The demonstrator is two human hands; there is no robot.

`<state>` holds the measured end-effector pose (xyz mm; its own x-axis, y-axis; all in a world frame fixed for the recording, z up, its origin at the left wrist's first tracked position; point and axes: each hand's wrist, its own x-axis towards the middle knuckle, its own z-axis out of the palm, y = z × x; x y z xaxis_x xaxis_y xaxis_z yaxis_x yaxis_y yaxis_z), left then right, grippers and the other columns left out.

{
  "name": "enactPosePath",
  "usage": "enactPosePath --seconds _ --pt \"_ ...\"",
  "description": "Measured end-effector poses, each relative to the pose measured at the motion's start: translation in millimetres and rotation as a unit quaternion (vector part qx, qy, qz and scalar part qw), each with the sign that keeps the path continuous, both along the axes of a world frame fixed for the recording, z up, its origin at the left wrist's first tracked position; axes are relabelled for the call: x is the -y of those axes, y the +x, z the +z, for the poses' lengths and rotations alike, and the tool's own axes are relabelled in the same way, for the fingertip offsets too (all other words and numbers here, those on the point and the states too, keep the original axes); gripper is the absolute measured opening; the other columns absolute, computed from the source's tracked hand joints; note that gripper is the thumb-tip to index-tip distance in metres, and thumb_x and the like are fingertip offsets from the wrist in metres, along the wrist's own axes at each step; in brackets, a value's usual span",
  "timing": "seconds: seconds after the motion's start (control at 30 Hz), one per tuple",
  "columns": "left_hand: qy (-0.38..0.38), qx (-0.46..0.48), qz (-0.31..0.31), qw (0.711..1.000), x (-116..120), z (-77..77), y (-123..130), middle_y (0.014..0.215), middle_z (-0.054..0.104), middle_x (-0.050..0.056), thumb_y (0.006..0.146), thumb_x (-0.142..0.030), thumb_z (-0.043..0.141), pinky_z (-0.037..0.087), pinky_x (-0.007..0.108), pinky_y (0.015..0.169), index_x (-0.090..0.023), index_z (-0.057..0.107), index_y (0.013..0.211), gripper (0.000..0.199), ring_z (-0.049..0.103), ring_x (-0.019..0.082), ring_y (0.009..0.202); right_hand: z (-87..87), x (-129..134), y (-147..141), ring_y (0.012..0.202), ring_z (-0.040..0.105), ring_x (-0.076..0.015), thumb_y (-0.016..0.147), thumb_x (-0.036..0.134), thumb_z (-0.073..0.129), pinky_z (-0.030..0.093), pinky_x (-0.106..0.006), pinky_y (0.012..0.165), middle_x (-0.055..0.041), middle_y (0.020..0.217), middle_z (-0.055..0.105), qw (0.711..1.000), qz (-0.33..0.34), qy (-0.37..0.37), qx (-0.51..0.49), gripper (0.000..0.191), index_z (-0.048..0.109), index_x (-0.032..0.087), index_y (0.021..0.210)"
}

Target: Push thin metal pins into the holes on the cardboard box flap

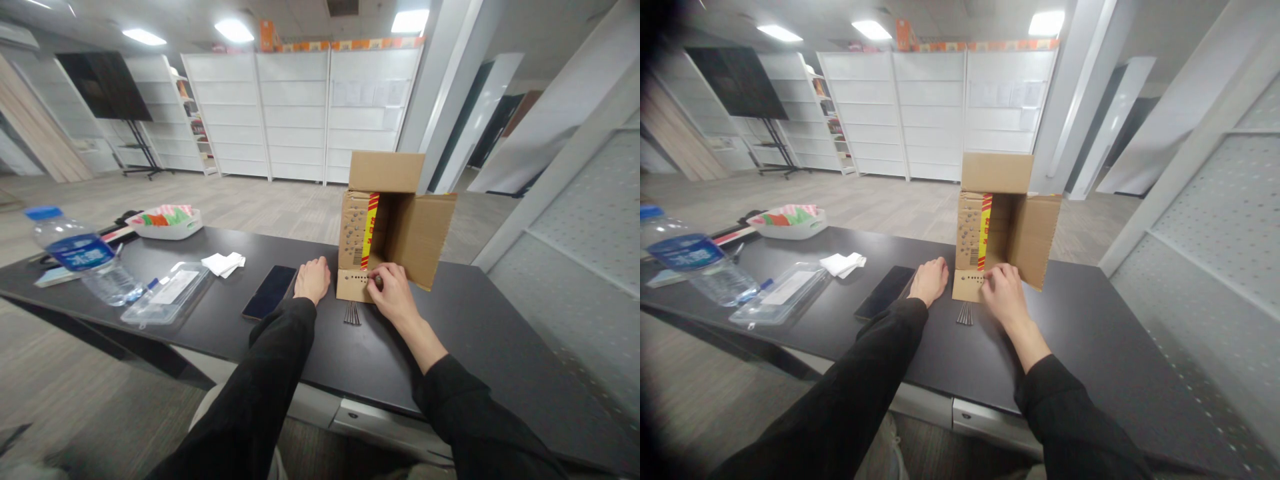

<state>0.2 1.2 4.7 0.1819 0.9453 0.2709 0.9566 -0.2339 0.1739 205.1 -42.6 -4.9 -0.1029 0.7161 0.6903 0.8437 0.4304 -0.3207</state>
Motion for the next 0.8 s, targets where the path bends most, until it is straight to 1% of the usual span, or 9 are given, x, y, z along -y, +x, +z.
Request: enactPosePath --seconds 0.3,0.63,0.8 --pt "0.007 -0.001 0.001 1.0 -0.6 0.0 0.6 0.105 0.068 0.01 0.1 -0.025 0.034 0.042 0.036 0.086 -0.018 0.056 0.103 0.023 0.063 0.024 0.103 -3.0 -2.8 0.0 0.097 0.054 -0.028 0.081 0.017 0.053 0.045 -0.045 0.088 -0.0111 0.096 0.062 1.0 0.006 0.004 -0.013 0.007 0.059 0.021 0.083" --pt "-0.016 0.005 0.002 1.0 1.7 3.6 0.3 0.108 0.067 0.012 0.1 -0.026 0.033 0.042 0.036 0.089 -0.018 0.056 0.107 0.025 0.062 0.024 0.106 -5.3 -5.6 0.4 0.102 0.054 -0.0301 0.08 0.017 0.053 0.045 -0.048 0.09 -0.0127 0.099 0.062 1.0 0.001 0.007 -0.002 0.009 0.059 0.021 0.085" --pt "-0.003 0.003 -0.002 1.0 1.6 2.8 -0.1 0.106 0.068 0.012 0.1 -0.025 0.033 0.042 0.036 0.088 -0.018 0.056 0.106 0.025 0.063 0.024 0.104 -5.9 -6.0 0.0 0.102 0.053 -0.0305 0.079 0.018 0.054 0.044 -0.048 0.091 -0.0135 0.101 0.061 1.0 -0.008 0.003 0.004 0.008 0.059 0.02 0.085"
